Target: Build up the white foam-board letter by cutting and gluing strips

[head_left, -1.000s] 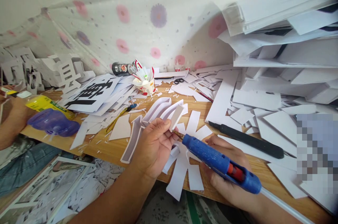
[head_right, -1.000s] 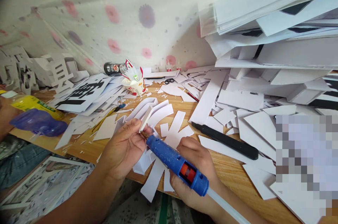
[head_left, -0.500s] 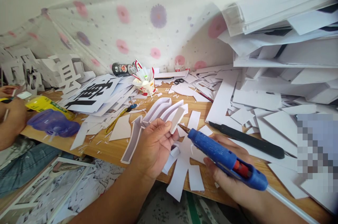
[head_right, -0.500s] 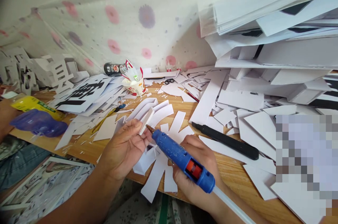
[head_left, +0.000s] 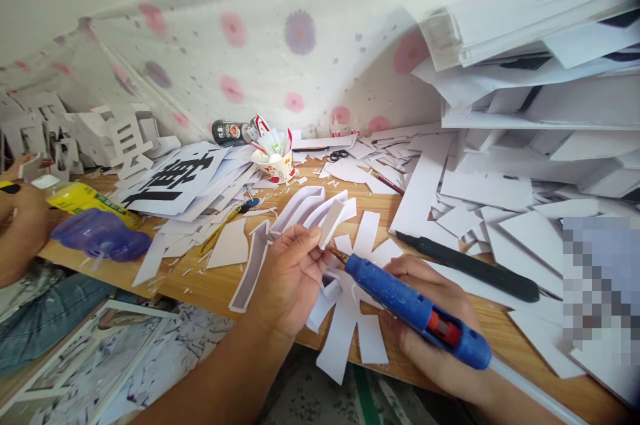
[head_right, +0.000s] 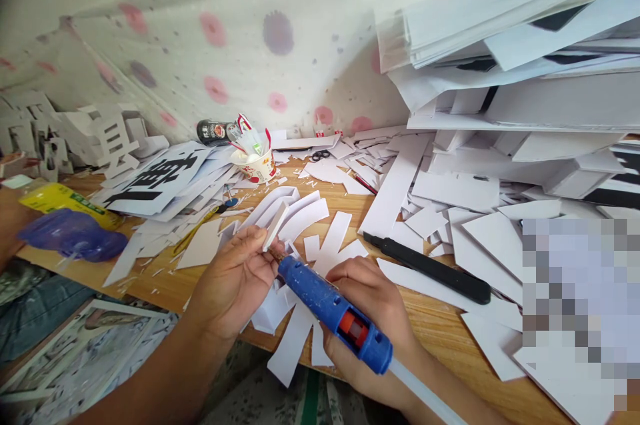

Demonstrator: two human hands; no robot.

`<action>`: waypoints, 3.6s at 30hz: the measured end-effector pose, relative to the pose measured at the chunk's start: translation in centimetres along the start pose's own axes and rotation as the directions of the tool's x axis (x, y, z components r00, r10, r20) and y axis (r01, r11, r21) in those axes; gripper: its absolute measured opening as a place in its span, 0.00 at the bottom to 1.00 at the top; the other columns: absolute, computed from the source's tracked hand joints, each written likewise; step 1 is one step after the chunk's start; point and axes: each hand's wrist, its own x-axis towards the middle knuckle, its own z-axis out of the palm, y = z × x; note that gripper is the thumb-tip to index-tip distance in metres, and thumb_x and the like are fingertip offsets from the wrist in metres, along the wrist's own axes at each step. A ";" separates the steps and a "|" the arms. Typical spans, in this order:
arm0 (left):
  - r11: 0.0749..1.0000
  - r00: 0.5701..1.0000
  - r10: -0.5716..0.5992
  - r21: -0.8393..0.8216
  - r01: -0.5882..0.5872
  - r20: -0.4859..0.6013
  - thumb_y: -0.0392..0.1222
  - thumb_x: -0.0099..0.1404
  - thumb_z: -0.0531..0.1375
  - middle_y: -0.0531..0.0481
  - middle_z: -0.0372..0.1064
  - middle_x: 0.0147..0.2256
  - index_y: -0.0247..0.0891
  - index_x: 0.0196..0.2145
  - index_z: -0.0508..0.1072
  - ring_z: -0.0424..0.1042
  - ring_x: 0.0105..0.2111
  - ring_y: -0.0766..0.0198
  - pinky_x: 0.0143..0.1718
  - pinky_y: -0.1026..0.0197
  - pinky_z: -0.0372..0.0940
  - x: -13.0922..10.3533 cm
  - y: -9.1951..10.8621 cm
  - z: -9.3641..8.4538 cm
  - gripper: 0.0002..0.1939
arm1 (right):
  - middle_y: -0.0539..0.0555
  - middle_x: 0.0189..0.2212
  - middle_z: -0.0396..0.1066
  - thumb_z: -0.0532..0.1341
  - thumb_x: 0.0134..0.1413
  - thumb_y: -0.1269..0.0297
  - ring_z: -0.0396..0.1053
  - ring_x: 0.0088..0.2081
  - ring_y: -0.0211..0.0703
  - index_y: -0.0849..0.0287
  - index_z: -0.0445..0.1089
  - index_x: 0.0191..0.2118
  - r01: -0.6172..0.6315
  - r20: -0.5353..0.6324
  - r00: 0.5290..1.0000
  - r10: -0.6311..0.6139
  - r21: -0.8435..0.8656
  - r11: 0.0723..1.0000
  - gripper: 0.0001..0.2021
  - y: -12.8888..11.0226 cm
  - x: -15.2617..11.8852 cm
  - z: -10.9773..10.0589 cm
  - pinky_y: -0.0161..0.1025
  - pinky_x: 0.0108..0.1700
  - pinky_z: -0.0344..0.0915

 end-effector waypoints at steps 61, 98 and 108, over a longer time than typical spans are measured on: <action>0.998 0.993 0.055 0.012 -0.057 0.104 0.37 0.46 0.73 0.53 0.66 0.23 0.36 0.20 0.66 0.66 0.27 0.67 0.32 0.65 0.64 -0.1 -0.3 -0.7 0.17 | 0.48 0.21 0.61 0.59 0.47 0.75 0.62 0.25 0.43 0.56 0.59 0.24 0.026 -0.066 0.997 -0.038 -0.176 0.984 0.09 0.6 -0.3 -0.4 0.45 0.34 0.63; 0.999 0.994 0.024 0.022 -0.027 0.104 0.38 0.46 0.73 0.53 0.65 0.22 0.35 0.20 0.66 0.66 0.27 0.68 0.33 0.65 0.65 0.0 -0.3 -0.8 0.17 | 0.47 0.22 0.57 0.58 0.47 0.74 0.60 0.26 0.41 0.56 0.60 0.23 0.040 -0.053 0.997 -0.050 -0.176 0.984 0.09 0.6 -0.2 -0.5 0.50 0.41 0.65; 0.999 0.988 0.011 0.028 -0.015 0.154 0.38 0.47 0.73 0.54 0.65 0.21 0.36 0.20 0.67 0.66 0.26 0.68 0.32 0.66 0.64 -0.1 -0.3 -0.8 0.16 | 0.49 0.25 0.64 0.57 0.49 0.74 0.61 0.24 0.40 0.55 0.61 0.26 0.036 -0.066 0.997 -0.051 -0.204 0.978 0.07 0.4 0.1 -1.0 0.40 0.27 0.59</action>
